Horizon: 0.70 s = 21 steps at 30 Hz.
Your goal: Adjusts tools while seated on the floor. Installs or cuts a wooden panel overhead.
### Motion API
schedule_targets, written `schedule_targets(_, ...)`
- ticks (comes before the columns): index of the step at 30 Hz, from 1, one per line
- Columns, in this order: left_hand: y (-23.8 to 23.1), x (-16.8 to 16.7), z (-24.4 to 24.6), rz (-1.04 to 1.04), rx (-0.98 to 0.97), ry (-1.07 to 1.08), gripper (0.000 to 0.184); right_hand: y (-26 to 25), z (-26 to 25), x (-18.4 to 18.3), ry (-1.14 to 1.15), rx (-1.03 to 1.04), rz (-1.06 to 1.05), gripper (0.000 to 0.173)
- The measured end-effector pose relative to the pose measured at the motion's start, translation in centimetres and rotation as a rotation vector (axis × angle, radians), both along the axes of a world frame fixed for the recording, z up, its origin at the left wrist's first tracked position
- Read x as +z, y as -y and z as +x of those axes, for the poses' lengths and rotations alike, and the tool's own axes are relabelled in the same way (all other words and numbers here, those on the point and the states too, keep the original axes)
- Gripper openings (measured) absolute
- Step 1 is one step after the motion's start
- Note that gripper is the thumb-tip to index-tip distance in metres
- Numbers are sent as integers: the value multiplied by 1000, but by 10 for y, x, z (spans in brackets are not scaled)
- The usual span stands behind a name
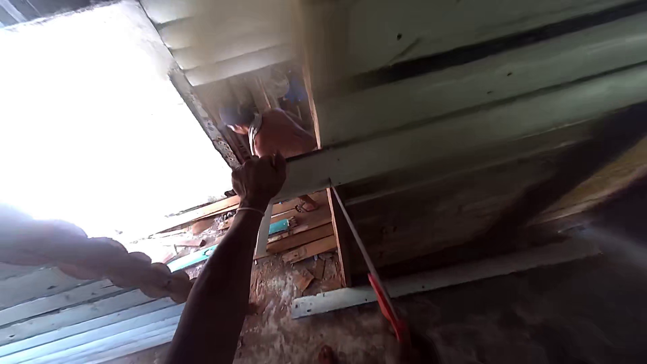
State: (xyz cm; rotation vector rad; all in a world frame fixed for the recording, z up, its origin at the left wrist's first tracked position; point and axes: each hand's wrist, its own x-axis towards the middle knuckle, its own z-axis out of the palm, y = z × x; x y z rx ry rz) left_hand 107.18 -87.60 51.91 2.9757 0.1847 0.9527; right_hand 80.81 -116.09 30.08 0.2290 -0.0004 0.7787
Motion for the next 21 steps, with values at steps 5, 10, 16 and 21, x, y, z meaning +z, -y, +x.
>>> schedule_targets(5, 1, 0, 1, 22, -29, 24, 67, -60, 143, -1, 164, 30, 164, 30)
schedule_targets(10, 0, 0, -2, 19, -42, 3, 69, -42, 124, 7, 83, 14, 154, 23)
schedule_targets(16, 4, -3, 1, 17, 11, 23, 63, 15, 12, -22, 19, 84, 89, 29)
schedule_targets(21, 7, 5, -3, 6, -8, -42, 63, -45, 148, 35, 280, -115, -38, 15)
